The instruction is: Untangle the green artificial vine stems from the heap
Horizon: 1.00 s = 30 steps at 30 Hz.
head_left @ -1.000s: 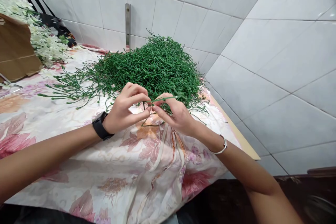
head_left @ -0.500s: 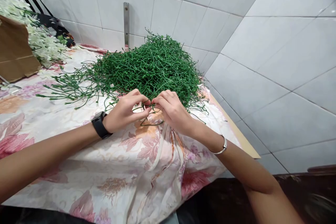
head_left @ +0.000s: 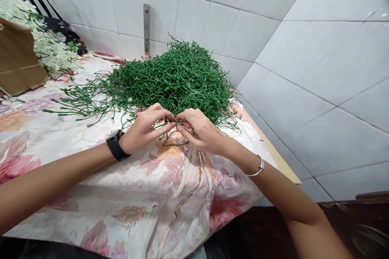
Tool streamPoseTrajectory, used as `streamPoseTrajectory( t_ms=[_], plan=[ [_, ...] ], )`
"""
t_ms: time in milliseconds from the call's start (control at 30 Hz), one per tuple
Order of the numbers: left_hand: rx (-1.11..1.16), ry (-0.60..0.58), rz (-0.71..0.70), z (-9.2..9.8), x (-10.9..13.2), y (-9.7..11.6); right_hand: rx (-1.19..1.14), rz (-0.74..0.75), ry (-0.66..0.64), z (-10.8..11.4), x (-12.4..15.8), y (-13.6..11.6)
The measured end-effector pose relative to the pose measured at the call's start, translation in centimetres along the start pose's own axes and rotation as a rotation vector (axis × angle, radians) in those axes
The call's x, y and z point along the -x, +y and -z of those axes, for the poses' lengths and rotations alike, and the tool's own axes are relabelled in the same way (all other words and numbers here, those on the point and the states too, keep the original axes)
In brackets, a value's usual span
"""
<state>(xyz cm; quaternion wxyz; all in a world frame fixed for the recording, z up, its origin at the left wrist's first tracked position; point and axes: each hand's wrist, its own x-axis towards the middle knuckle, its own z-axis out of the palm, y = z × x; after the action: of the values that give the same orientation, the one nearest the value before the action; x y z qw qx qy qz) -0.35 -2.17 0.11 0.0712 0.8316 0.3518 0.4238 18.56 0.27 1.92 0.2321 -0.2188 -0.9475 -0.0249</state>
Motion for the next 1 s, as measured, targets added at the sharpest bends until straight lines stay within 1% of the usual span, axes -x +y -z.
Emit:
streamPoseTrajectory(
  t_ms=[133, 267, 333, 500, 667, 900, 1000],
  plan=[
    [0.005, -0.020, 0.023, 0.0, 0.0, -0.2, 0.069, 0.013, 0.031, -0.1, 0.0, 0.5],
    [0.001, -0.041, 0.047, -0.2, 0.0, -0.3, 0.165, 0.098, 0.044, -0.3, 0.1, 1.0],
    [0.009, -0.044, 0.054, -0.3, 0.0, -0.2, 0.207, 0.133, 0.041, -0.4, 0.1, 1.2],
    [0.028, -0.044, 0.056, -0.3, 0.0, -0.3, 0.276, 0.158, 0.022, -0.1, 0.2, 1.1],
    [0.026, -0.044, 0.057, -0.3, 0.0, -0.4, 0.243, 0.146, -0.023, 0.1, 0.3, 1.1],
    [0.038, -0.051, 0.060, -0.3, -0.1, -0.3, 0.201, 0.168, 0.036, -0.1, 0.4, 1.5],
    [0.040, -0.040, 0.058, -0.3, -0.1, -0.3, 0.110, 0.125, 0.071, -0.2, 0.3, 1.6]
  ],
)
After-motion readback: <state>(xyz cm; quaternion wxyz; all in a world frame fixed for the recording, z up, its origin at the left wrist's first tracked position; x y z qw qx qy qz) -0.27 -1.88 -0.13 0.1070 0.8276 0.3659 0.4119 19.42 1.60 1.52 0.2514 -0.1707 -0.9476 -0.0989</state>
